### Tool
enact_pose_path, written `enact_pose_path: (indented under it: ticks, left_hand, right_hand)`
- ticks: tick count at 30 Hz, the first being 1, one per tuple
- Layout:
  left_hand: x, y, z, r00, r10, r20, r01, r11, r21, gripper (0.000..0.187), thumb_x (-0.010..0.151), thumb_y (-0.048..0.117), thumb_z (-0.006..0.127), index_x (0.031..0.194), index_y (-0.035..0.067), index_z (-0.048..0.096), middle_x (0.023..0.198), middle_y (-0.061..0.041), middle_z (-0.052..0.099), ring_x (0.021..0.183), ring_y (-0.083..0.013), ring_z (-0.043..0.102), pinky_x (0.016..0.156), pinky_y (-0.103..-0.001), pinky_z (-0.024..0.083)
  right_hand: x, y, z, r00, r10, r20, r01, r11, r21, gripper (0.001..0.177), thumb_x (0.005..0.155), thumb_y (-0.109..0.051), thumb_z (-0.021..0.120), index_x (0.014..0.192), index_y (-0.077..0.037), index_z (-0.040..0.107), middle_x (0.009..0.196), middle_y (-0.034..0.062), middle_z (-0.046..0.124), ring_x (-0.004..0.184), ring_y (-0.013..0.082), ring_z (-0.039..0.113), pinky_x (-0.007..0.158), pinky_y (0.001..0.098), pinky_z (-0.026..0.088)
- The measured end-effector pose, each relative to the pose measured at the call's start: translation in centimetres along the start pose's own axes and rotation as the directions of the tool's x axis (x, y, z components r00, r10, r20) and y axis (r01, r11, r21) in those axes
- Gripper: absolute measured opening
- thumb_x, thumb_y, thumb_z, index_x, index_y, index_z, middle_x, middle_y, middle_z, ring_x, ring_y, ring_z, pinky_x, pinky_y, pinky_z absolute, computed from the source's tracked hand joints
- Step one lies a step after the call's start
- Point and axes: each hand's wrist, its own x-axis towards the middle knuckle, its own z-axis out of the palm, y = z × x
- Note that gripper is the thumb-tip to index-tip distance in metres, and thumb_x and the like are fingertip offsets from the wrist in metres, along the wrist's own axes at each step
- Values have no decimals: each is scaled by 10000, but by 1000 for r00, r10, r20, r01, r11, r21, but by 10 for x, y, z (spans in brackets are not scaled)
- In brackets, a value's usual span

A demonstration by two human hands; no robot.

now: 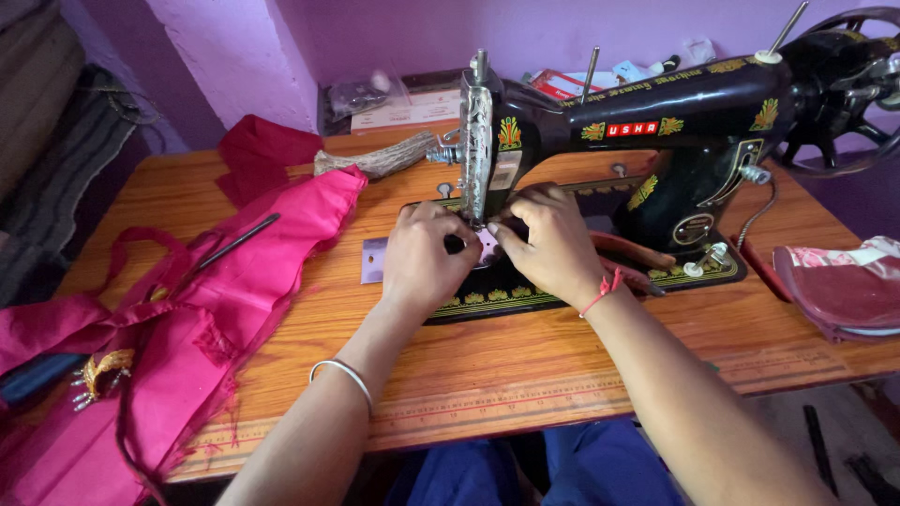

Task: The person uses pliers to remove a small metal part from the sewing machine, then repositions the machine and uses a screwdriver to adjust internal components. The person handles a pink fabric piece and a small box of needles during the process.

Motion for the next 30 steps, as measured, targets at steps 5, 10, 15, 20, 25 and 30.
enact_pose_path:
  ticks: [5,10,15,20,25,30]
  left_hand:
    - [5,-8,-17,916,-299,268,402,666,-629,90,853,184,777,884,103,799,881,-30,741,830,-140,631,767,-284,470]
    - [3,-12,-38,820,-281,499,568,289,-771,107,909,153,690,939,97,776,842,35,732,742,-40,613,690,-212,457]
    - [1,-2,-41,831,-196,520,555,248,-794,108,973,151,719,995,60,773,863,12,712,734,-51,529,664,-221,391]
    - [0,6,-41,903,-56,426,423,294,-857,106,951,74,703,1023,24,762,955,-22,747,902,-104,678,876,-264,540]
    - [0,7,-40,921,-6,390,368,344,-864,109,956,71,708,1036,18,759,1014,-17,736,948,-101,677,899,-270,540]
    - [-1,5,-35,943,7,332,300,414,-859,101,960,79,722,1027,10,754,1022,-15,726,958,-94,670,901,-263,531]
  right_hand:
    - [3,-6,-12,998,-33,-46,33,999,15,160,841,-180,794,860,-35,727,887,122,705,921,338,640,833,456,484]
    - [2,-15,-30,915,307,263,-395,814,426,222,901,-214,741,880,6,764,779,90,749,671,148,665,643,309,513]
    - [1,-25,-39,826,173,536,-562,326,761,226,908,-157,685,1004,18,792,824,95,756,661,124,671,620,269,555]
    - [-2,-32,-40,815,161,557,-579,229,782,227,920,-146,696,1001,50,776,829,110,746,675,142,679,628,289,561]
    - [-1,-30,-42,825,187,532,-564,267,781,158,896,-103,732,916,49,770,809,116,755,661,145,686,613,289,561]
    - [0,-31,-39,775,297,558,-632,390,670,131,864,-85,762,862,44,786,723,109,727,601,135,661,567,279,541]
